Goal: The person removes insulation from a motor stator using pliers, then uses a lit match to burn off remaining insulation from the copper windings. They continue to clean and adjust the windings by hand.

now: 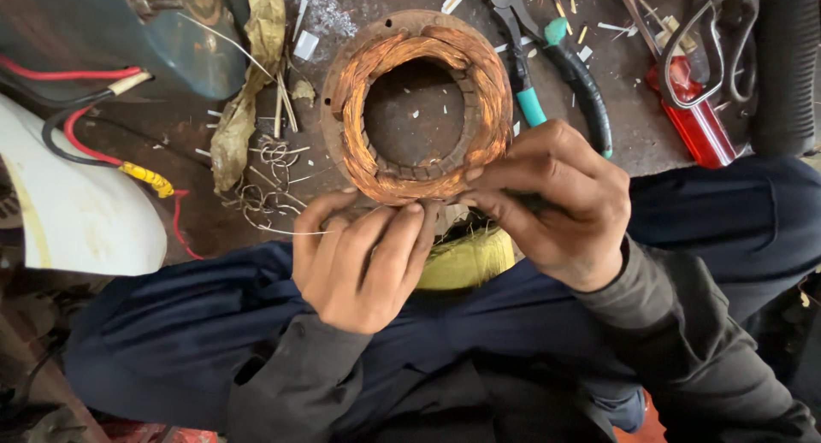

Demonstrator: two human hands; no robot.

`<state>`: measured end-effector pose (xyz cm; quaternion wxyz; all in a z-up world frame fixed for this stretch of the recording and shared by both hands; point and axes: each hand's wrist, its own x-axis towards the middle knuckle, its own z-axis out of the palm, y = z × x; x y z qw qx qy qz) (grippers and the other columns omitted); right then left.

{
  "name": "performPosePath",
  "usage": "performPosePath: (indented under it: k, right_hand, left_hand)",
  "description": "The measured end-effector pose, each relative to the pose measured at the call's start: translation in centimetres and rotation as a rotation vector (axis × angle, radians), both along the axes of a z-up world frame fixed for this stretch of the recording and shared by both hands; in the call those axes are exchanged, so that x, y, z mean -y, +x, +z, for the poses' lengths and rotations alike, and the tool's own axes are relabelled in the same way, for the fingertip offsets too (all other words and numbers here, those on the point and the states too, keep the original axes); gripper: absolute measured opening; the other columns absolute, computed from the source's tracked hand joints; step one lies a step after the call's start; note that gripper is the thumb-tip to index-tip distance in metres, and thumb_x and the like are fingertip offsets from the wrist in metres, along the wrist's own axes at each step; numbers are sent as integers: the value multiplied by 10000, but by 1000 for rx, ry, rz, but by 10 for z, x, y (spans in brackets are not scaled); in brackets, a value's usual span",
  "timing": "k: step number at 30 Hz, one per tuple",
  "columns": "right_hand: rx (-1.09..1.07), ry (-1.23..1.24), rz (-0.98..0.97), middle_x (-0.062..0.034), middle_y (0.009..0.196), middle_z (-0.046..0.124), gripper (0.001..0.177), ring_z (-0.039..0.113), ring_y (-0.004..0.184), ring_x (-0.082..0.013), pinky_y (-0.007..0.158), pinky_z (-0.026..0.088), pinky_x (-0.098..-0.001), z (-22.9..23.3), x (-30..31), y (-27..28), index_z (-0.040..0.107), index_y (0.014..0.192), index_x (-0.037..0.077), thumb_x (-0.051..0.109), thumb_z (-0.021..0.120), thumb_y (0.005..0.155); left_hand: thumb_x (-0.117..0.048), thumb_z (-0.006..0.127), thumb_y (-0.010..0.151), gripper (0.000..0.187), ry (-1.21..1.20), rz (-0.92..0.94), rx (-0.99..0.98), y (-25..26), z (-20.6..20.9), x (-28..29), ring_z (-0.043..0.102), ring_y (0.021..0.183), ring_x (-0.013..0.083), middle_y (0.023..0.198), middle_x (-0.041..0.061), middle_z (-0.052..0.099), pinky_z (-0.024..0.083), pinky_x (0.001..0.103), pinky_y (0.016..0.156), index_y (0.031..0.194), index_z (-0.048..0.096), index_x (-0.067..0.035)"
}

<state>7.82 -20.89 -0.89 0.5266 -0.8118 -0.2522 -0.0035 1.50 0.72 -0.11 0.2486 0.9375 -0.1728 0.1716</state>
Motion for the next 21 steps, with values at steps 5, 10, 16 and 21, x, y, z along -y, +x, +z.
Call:
performPosePath:
  k: [5, 10, 16, 21]
  right_hand:
    - [-241, 99, -59, -115, 1038, 681, 371, 685, 847, -133, 706, 565, -280, 1, -2, -5, 637, 1120, -35, -41, 841, 811]
    - [-330, 229, -43, -81, 1037, 661, 518, 670, 924, -100, 800, 613, -251, -10, 9, -13, 573, 1358, -53, -79, 836, 912]
    - [-298, 153, -75, -105, 1058, 643, 483, 661, 916, -123, 796, 596, -270, -6, 9, -19, 580, 1309, -65, -82, 829, 895]
    - [43, -28, -67, -110, 1058, 669, 339, 694, 861, -143, 713, 570, -275, -3, 7, -20, 652, 1158, -43, -63, 863, 893]
  left_hand:
    - [-51, 902, 943, 277, 15, -2, 0, -2, -1, 1, 637, 854, 199, 1071, 66, 638, 543, 429, 975, 1136, 704, -31]
    - [-29, 858, 849, 248, -124, -5, -4, 6, -6, -2, 668, 890, 240, 1021, 52, 658, 505, 444, 930, 1026, 686, -56]
    - [-10, 845, 853, 235, -243, -3, -10, 7, -9, -5, 656, 891, 223, 978, 27, 672, 515, 452, 927, 1002, 675, -74]
    - [19, 847, 876, 245, -250, 41, 39, 4, -12, -5, 650, 907, 271, 984, 56, 661, 533, 435, 884, 1035, 678, -58]
